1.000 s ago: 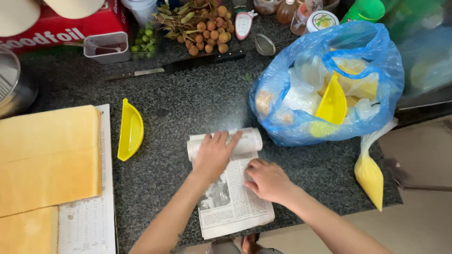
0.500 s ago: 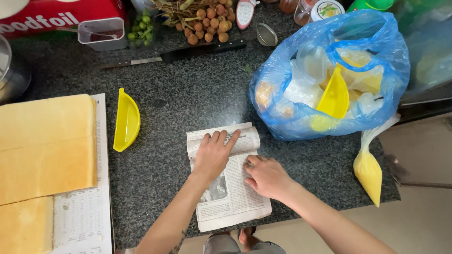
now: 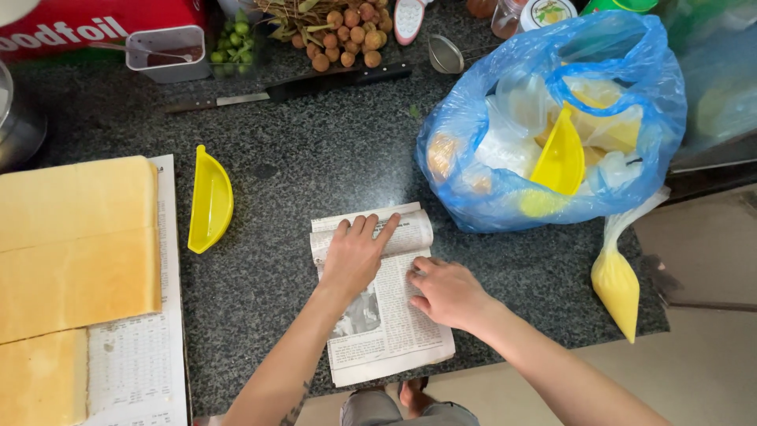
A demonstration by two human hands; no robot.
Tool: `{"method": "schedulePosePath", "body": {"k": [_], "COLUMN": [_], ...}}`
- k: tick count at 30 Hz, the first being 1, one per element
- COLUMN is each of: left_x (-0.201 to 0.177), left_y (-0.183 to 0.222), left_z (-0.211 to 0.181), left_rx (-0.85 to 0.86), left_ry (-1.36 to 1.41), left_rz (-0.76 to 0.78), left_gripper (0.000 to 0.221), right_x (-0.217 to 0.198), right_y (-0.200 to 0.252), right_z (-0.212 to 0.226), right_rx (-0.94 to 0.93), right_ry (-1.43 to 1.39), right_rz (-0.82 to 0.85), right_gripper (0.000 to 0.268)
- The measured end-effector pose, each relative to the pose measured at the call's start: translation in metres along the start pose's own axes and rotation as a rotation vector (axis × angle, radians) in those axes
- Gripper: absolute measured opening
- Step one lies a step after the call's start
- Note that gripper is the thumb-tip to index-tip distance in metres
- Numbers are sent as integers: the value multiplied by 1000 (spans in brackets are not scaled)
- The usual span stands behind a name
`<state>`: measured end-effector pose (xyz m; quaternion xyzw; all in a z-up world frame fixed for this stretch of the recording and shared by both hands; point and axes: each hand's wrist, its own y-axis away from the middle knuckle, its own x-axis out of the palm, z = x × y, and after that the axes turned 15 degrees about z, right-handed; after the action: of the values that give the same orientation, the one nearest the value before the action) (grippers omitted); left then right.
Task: The person places pieces of cake onto newspaper sheets and wraps them, then places the wrapped cake into clear plastic bags.
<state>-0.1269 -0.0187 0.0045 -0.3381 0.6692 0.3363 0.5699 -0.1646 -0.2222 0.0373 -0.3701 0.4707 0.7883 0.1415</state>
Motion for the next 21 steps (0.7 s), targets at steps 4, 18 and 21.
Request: {"method": "schedulePosePath", "body": {"k": [4, 18, 21], "left_x": [-7, -26, -30], "left_y": [3, 40, 31], "left_z": [-3, 0, 17], "left_rx": [-7, -19, -55], "left_ry": [-1, 501, 614], "left_rz": [42, -56, -59], "left_gripper": [83, 35, 33], "right_x": [1, 1, 3], "right_y": [-1, 5, 11], "right_z": [-3, 28, 40], "right_rx": [-23, -227, -142], "right_ry": [20, -110, -73], "right_rz": [-43, -597, -506], "right_gripper": [41, 42, 54]}}
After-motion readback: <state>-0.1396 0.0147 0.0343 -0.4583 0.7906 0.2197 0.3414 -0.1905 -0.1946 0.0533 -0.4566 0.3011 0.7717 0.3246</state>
